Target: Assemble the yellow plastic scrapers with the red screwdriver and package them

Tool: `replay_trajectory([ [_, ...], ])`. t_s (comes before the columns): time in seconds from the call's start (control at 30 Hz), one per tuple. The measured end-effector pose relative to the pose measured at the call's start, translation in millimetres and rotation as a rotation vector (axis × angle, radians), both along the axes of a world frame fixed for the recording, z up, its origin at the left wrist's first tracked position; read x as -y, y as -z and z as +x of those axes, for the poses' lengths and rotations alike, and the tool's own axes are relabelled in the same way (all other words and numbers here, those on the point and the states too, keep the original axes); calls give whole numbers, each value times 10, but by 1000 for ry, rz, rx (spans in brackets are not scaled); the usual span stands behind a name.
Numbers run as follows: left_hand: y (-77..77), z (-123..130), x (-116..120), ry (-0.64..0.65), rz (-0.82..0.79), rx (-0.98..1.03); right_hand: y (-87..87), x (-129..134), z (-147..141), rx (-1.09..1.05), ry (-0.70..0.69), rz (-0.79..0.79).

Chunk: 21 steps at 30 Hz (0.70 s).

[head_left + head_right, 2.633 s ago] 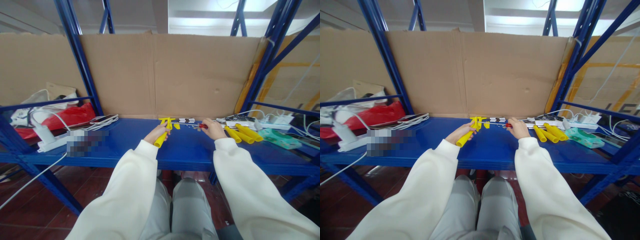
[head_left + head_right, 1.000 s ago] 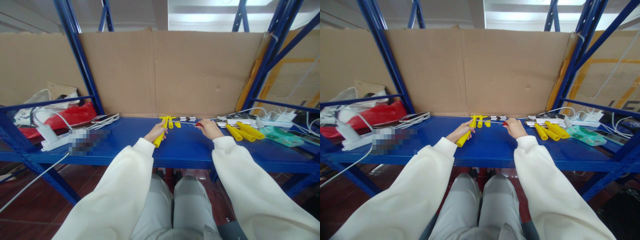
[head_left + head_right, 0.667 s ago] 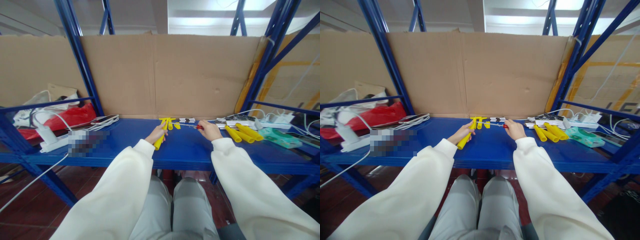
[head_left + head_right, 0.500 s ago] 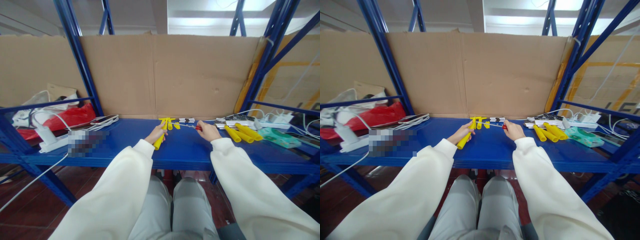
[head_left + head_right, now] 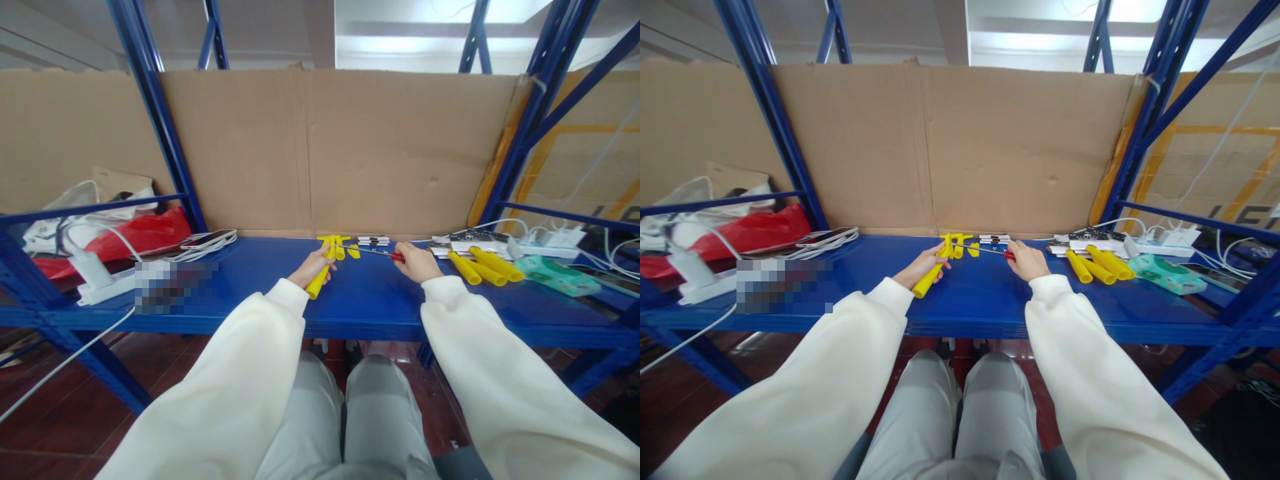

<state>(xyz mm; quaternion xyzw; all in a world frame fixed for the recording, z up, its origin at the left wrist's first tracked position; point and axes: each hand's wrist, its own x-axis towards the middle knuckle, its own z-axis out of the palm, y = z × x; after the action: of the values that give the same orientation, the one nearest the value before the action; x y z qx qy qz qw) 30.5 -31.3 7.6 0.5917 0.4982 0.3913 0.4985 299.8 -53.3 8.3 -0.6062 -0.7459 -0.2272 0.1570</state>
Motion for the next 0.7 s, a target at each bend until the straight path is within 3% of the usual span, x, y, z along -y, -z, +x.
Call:
replay_trajectory([
  [0.13,-12,3,31,0,2,-13,-10,15,-31,-36,69,-69],
  [0.33,5,-2,11,-21,21,-46,36,-43,44,-141,-60,-60],
  [0.7,-42,7,84,-47,16,-23,48,-79,159,-87,-141,25],
])
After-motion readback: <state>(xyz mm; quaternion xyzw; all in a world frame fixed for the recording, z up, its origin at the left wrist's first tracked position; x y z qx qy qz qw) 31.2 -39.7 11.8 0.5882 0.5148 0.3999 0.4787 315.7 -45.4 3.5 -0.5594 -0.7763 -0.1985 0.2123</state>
